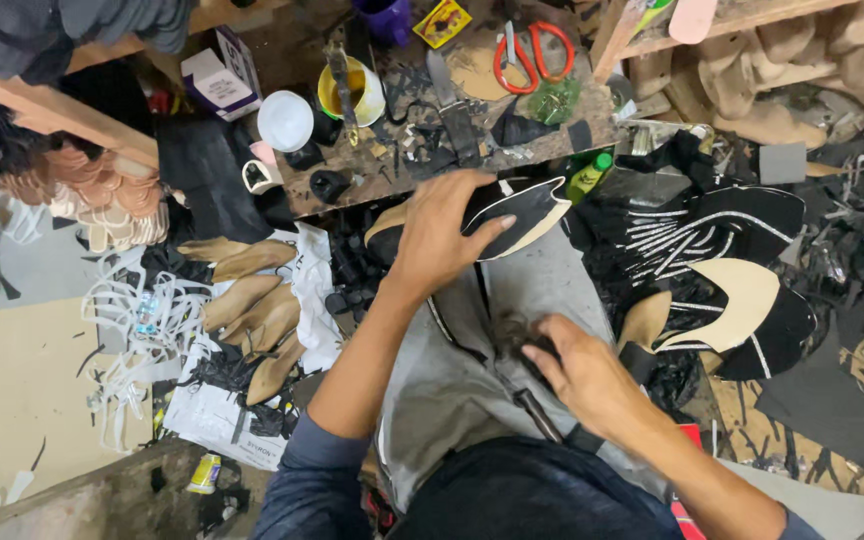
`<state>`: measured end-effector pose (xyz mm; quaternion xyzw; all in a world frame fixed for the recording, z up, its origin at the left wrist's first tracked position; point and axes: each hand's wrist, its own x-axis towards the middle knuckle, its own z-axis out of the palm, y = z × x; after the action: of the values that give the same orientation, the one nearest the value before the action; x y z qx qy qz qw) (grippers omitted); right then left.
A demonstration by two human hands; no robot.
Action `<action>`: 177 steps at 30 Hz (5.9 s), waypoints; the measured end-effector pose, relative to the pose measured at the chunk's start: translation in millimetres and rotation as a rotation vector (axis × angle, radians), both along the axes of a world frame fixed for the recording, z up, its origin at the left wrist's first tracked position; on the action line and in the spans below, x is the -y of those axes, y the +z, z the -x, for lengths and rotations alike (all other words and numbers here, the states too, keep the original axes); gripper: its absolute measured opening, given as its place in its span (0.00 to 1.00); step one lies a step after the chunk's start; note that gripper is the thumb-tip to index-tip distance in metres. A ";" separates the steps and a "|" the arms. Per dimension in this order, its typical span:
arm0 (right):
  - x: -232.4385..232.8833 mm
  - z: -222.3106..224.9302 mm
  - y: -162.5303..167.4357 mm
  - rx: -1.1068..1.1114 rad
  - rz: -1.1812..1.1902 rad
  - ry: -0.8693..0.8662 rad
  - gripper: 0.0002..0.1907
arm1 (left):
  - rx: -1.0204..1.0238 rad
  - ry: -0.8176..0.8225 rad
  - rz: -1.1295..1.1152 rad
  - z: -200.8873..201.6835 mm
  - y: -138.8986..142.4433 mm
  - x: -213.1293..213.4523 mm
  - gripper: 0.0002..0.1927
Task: The person places a black shoe upper onto a wooden shoe last and uses pliers to press and secure the upper around the last. The person repeatedly adjusts the shoe and uses the pliers to clamp different sections of the upper to the last.
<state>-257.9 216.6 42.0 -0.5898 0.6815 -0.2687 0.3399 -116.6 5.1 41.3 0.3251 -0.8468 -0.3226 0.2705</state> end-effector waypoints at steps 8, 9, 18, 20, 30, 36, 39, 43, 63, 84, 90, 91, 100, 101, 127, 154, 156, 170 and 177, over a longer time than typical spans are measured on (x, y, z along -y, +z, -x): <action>53.1 58.7 -8.5 1.172 -0.163 -0.260 0.07 | -0.114 0.156 0.156 13.2 4.8 -26.2 0.26; 54.2 60.6 -8.9 1.104 -0.169 -0.209 0.09 | -0.140 0.137 0.176 11.6 4.8 -29.0 0.26; 77.9 56.6 33.4 0.305 -0.023 0.157 0.14 | -0.203 0.148 0.228 8.2 2.5 -41.9 0.25; 78.7 46.2 45.0 0.100 -0.113 0.056 0.10 | -0.209 0.145 0.203 5.8 3.1 -40.3 0.25; 76.3 25.5 27.2 -0.019 0.075 -0.064 0.11 | -0.166 0.078 0.063 3.7 16.5 -29.7 0.29; 70.1 28.5 28.8 0.019 0.162 -0.010 0.10 | -0.184 0.167 -0.307 13.9 11.7 -7.6 0.17; 61.7 33.4 42.1 -0.089 0.205 0.070 0.10 | -0.104 0.170 -0.144 19.8 4.7 -15.3 0.17; 66.2 33.9 40.9 -0.014 -0.010 -0.085 0.13 | -0.011 0.160 0.029 18.9 5.9 -15.4 0.18; 43.0 11.9 32.0 0.763 0.182 -0.259 0.16 | -0.703 0.203 -0.167 -3.8 53.5 -15.6 0.32; 6.5 -53.4 34.2 0.321 -0.123 0.105 0.13 | -0.508 0.222 0.082 -91.1 -7.3 -124.8 0.22; -6.6 -45.0 52.2 0.287 -0.411 0.017 0.11 | -0.443 0.179 0.208 -88.3 -6.0 -128.1 0.25; -4.7 -48.9 49.2 0.211 -0.244 0.024 0.11 | -0.455 0.184 0.173 -89.0 -8.4 -125.8 0.25; 34.1 -90.4 2.2 -0.016 0.173 -0.010 0.10 | -0.591 0.362 -0.088 -87.9 -17.8 -95.8 0.18; 38.7 -88.9 -0.3 -0.023 0.132 -0.031 0.11 | -0.591 0.365 -0.124 -89.4 -16.0 -90.8 0.18; 38.0 -62.4 -23.2 -0.054 0.112 0.075 0.12 | -0.309 0.181 0.021 -107.6 -16.6 -70.7 0.21; 105.9 78.6 -13.8 0.253 0.175 -0.179 0.24 | -0.149 -0.138 0.415 -144.7 -33.1 -72.5 0.38; 117.7 94.9 -32.3 0.377 0.029 -0.070 0.23 | -0.122 -0.157 0.416 -146.9 -42.7 -69.8 0.36; 48.2 -65.4 1.6 0.367 0.592 -0.100 0.20 | -1.344 0.330 -1.231 -56.9 -46.1 -83.9 0.46; 20.0 -56.7 26.5 0.224 0.075 0.367 0.10 | -1.447 0.043 -1.121 -79.0 -47.5 -60.4 0.53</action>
<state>-201.3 196.6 68.5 -0.6825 0.5103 -0.2913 0.4346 -37.7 65.5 -6.2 0.1430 -0.1837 -0.8064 0.5435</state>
